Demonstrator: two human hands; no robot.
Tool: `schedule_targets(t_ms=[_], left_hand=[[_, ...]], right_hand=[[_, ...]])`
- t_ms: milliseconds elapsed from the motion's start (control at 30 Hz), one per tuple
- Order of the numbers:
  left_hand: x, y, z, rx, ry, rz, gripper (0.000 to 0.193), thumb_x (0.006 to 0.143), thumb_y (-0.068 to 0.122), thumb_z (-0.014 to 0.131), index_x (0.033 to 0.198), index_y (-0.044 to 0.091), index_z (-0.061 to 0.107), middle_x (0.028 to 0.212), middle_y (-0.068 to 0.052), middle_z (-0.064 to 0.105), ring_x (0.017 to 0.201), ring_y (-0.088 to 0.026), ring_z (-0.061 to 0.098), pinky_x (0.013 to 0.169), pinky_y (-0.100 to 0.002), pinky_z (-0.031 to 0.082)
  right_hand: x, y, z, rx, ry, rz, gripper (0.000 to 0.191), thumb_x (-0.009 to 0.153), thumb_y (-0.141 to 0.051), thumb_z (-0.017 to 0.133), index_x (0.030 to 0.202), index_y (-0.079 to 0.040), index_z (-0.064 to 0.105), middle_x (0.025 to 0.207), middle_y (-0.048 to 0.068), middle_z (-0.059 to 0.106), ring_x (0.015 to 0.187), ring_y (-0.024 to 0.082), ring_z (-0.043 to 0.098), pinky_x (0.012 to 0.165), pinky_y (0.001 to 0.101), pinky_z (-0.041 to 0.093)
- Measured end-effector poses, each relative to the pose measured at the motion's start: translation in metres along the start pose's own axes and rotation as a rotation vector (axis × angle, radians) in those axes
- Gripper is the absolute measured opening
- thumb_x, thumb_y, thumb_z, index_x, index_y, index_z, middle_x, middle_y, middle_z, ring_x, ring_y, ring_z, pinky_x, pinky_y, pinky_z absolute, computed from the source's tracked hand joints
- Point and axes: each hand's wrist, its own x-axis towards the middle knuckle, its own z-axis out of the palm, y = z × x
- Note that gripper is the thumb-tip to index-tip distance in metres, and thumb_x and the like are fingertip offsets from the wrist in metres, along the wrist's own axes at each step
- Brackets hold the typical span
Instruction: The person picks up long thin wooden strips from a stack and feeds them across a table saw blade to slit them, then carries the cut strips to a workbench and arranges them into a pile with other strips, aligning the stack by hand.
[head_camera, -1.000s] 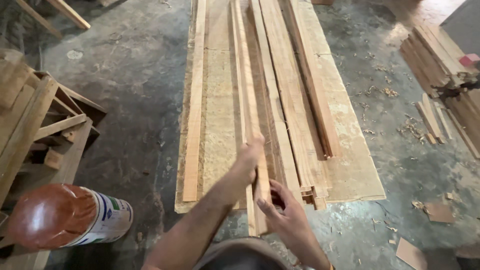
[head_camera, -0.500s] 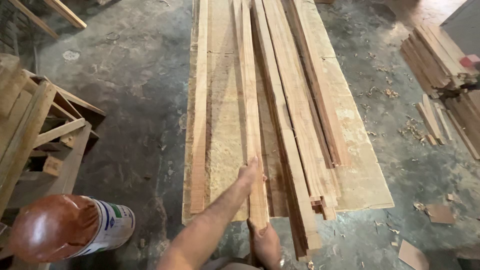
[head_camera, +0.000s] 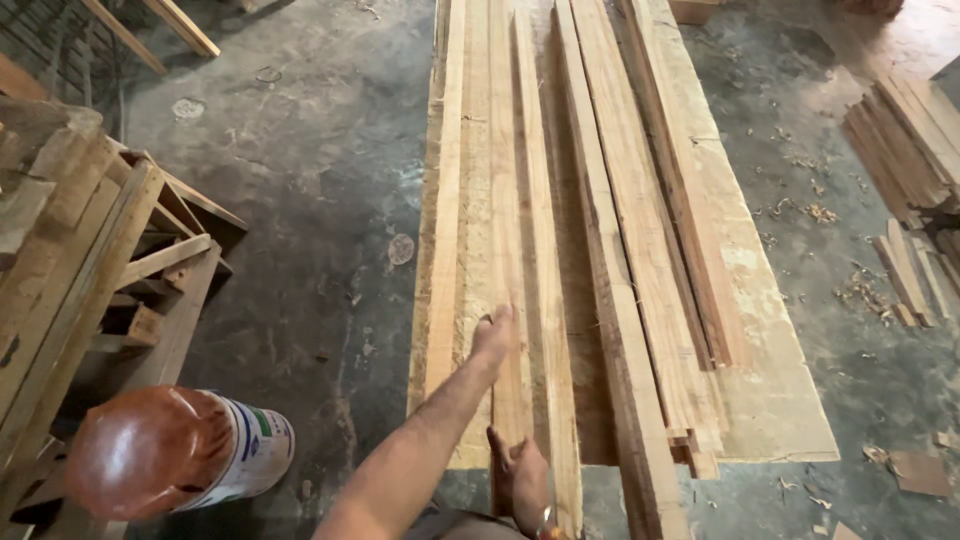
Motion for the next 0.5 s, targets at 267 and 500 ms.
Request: schedule_targets(t_ms=[267,500], left_hand=[[0.039,-0.004,-0.045,0.091,0.113,0.062,0.047,0.092,0.048,0.064,0.109,0.005,0.072,0.098,-0.007,0.076,0.089,-0.019,0.071,0.076,-0.037,0.056],[0.055,0.011,-0.053,0.255,0.178,0.068,0.048,0.091,0.04,0.067,0.117,0.0,0.068,0.108,-0.02,0.073,0.097,-0.032,0.069,0.083,-0.046,0.055]], right_hand=[[0.031,-0.029,0.041,-0.126,-0.058,-0.023,0.075,0.081,-0.068,0.072,0.106,0.002,0.061,0.078,0.019,0.074,0.083,0.037,0.072,0.075,0.0492,0.055],[0.078,-0.056,0.052,-0.19,-0.19,-0.007,0.085,0.087,-0.068,0.066,0.121,0.009,0.054,0.086,0.022,0.074,0.086,0.036,0.076,0.078,0.0451,0.062]])
